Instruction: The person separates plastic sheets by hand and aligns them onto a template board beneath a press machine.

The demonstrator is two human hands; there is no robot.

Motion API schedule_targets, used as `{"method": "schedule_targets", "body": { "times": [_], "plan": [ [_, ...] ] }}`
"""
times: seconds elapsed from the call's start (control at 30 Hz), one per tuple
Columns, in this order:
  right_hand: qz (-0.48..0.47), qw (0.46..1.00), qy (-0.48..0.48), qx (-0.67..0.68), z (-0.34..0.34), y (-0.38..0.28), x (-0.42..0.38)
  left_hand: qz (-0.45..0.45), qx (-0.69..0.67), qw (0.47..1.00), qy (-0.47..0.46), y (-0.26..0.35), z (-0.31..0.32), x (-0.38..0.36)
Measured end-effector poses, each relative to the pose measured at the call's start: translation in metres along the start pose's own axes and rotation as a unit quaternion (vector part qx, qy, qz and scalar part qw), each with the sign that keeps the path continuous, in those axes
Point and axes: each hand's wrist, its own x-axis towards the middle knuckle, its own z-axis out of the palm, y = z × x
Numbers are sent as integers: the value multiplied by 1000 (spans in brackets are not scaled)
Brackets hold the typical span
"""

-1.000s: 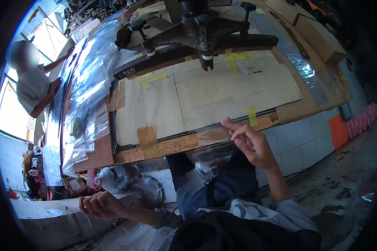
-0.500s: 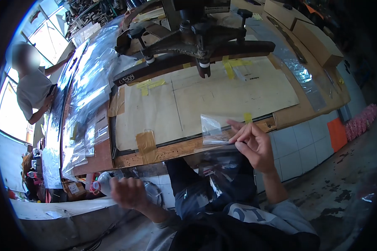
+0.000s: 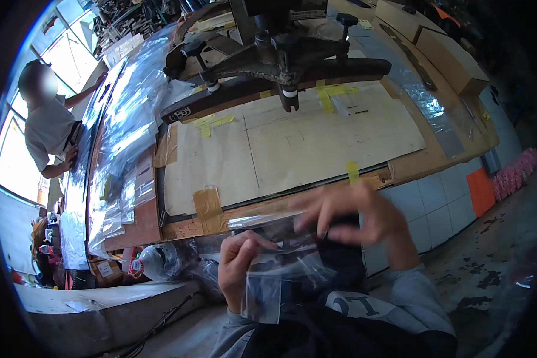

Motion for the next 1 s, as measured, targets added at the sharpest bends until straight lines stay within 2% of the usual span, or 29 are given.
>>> {"method": "schedule_targets", "body": {
  "times": [0.07,0.1,0.13,0.23,0.33,0.47,0.57,0.73,0.83,1.0],
  "plan": [
    [70,985,82,-137,-31,23,7,22,-27,997,69,-3,5,-4],
    [172,945,108,-256,-44,41,9,33,-40,993,103,-5,7,-8],
    [269,880,132,-369,-55,61,11,55,-36,995,75,-12,-3,-9],
    [258,740,86,-615,-79,100,19,78,-39,992,90,-18,-3,-11],
    [336,754,60,-562,-88,100,36,81,-37,992,84,-19,-4,-10],
    [347,739,69,-573,-91,110,43,69,-47,995,47,-16,-10,-6],
    [378,733,62,-562,-91,107,52,73,-73,991,80,-13,7,-5],
    [406,743,32,-532,-99,101,54,90,-79,990,71,-19,4,-11],
    [348,781,47,-517,-103,113,36,100,-78,989,78,-26,-8,-14],
    [335,798,49,-499,-88,95,16,96,-79,988,93,-25,-5,-10]
  ]
}}
